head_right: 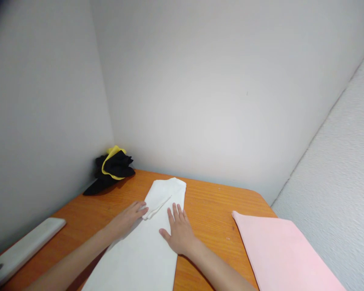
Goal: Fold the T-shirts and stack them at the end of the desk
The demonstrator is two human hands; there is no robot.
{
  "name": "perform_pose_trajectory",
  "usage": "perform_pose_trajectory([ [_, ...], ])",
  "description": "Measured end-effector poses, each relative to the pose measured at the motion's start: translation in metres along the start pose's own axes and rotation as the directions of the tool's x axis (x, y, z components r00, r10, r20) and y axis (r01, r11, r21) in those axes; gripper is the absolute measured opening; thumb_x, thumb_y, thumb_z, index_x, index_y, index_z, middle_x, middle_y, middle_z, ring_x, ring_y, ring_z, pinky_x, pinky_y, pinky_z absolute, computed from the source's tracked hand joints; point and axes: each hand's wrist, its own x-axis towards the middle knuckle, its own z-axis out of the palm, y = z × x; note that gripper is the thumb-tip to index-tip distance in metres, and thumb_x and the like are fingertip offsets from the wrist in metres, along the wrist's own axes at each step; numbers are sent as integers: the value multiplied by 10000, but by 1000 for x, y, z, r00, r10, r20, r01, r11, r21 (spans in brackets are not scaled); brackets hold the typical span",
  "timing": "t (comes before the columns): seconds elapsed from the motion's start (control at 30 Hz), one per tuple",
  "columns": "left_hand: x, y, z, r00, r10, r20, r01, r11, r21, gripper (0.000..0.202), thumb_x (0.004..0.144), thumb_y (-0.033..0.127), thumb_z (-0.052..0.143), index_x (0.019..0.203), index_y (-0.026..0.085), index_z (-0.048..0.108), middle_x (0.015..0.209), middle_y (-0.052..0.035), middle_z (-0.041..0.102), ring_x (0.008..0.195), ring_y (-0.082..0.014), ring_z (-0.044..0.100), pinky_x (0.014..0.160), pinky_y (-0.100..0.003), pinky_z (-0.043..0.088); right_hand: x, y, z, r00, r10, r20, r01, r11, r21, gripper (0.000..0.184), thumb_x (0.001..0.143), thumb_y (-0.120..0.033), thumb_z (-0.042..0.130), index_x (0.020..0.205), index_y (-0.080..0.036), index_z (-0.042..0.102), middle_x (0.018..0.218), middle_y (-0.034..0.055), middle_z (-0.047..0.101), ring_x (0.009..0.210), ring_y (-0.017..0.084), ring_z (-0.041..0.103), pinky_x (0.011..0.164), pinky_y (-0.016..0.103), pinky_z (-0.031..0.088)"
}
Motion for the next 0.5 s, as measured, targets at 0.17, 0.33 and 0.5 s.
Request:
perform_pose_trajectory([
  [0.17, -5, 10, -6, 999, -1, 33, -2, 995, 99, 553, 849, -20, 362, 1332, 185, 538, 1427, -107, 500, 1286, -244, 471, 1076, -391, 382, 0, 6, 5, 1000, -6, -5, 5, 999, -39, 829, 935, -667, 263, 1542, -111, 165, 1595, 107, -40, 1469, 310, -56, 1184, 462, 14],
  [0.33, -4, 28, -15, 995, -74, 69, 69, 995, 73, 567, 841, 0, 388, 1355, 194, 524, 1495, -102, 433, 1365, -247, 409, 1135, -424, 301, -2, -6, -8, 998, 60, 9, -60, 996, -67, 769, 950, -606, 314, 1536, -120, 208, 1600, 112, 44, 1476, 299, 8, 1180, 451, -7],
  [0.5, -37, 57, -34, 978, -206, -23, 207, 977, 59, 600, 852, 34, 382, 1439, 162, 388, 1558, -116, 317, 1430, -250, 289, 1161, -428, 227, -58, -39, -37, 997, 51, -58, -52, 998, -19, 615, 952, -456, 401, 1441, -83, 407, 1560, 168, 253, 1440, 311, 197, 1155, 424, 140],
])
